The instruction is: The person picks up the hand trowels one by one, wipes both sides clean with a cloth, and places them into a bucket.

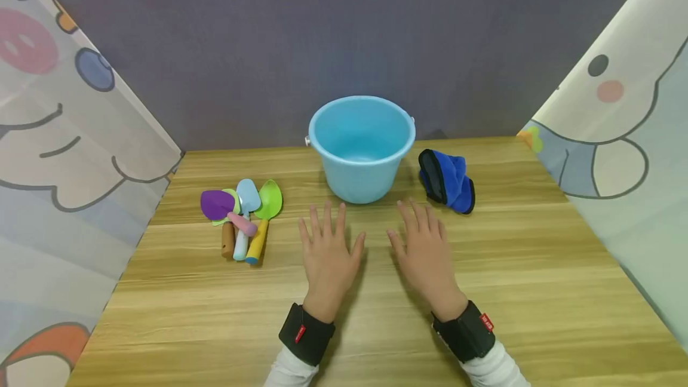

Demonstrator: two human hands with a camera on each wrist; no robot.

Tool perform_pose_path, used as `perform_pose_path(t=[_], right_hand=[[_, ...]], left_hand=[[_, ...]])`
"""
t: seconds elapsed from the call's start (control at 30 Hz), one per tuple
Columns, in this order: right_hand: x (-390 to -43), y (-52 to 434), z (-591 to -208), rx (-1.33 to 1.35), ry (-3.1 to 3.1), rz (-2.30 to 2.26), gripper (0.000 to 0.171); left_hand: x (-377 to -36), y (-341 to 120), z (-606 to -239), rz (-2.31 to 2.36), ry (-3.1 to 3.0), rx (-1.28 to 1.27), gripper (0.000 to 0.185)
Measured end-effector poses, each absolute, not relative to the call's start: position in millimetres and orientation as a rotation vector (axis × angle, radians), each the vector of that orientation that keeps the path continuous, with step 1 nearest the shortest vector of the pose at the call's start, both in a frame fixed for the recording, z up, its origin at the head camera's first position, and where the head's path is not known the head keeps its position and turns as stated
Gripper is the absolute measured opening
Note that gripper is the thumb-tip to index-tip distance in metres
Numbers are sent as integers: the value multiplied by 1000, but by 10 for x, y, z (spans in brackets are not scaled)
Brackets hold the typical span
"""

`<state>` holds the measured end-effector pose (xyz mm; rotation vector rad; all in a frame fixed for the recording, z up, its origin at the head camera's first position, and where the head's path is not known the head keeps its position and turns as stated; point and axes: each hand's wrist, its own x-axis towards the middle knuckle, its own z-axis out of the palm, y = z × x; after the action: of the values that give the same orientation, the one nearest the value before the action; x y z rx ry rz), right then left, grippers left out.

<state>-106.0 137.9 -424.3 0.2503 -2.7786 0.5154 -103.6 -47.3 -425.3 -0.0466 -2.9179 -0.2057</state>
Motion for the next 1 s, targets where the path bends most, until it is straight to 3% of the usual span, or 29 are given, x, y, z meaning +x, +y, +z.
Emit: perform_pose_path(t=[0.2, 0.67, 1.0], right_hand=[[-1278, 1634, -4151, 281, -2703, 449, 57], [-2215, 2434, -4084, 130, -2805, 603, 63], [-2509, 2509, -4158, 124, -3006, 501, 71]], left_hand=[[-1036, -495, -4233, -172, -2950, -30, 72], [-1028, -479, -4234, -190, -2922, -36, 70], [-1013, -461, -4285, -210, -2935, -19, 70]])
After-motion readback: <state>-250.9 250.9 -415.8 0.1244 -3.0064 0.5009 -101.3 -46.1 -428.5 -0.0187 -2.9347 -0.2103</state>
